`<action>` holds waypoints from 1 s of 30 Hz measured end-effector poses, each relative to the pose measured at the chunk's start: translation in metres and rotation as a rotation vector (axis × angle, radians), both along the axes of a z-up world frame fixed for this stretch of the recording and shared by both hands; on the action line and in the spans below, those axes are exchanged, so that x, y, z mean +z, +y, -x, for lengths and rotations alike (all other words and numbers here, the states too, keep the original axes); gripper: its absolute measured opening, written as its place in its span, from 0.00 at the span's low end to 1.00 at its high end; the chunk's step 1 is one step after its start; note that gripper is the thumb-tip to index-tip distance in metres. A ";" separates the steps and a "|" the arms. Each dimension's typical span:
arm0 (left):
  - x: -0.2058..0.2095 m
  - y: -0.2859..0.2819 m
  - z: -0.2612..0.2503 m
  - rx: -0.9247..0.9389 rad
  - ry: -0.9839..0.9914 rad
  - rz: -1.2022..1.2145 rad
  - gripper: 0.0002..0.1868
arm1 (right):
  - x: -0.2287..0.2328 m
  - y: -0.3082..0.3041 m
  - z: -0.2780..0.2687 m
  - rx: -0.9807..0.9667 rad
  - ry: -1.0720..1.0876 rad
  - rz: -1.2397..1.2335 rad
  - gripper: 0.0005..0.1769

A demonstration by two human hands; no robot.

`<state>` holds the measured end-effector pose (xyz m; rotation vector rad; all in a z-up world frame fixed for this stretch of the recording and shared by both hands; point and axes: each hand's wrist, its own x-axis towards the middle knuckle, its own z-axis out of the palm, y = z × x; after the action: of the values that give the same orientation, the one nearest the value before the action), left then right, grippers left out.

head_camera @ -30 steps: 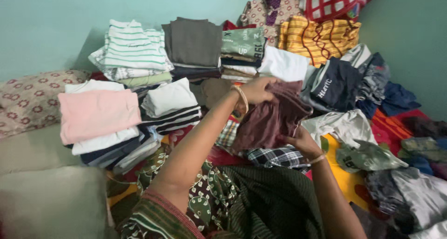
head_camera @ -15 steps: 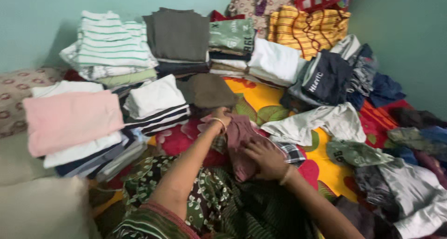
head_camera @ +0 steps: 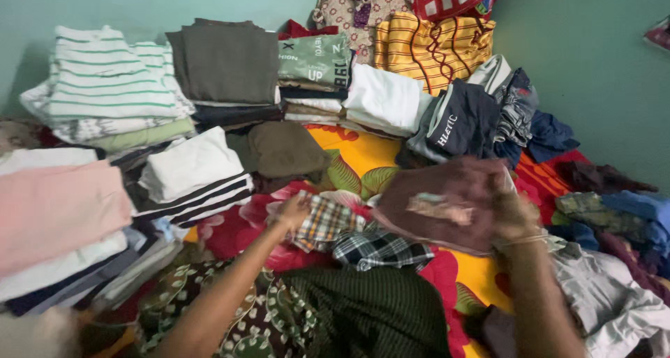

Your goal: The person sorts a large pile of laundry on a bed by hand, picking up individual garments including shirts, shorts, and trousers, and placing them into organized stacks according to their type.

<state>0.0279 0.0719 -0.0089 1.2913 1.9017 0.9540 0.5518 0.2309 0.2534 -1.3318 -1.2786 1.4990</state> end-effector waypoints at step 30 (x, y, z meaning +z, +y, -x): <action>0.031 -0.061 -0.009 0.229 0.212 0.127 0.29 | -0.031 0.202 0.137 -0.178 -1.210 -0.807 0.39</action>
<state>0.0365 0.0109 0.0223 1.1553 2.2741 0.8169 0.4143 0.4333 0.2221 -1.6767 -2.0518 -0.1815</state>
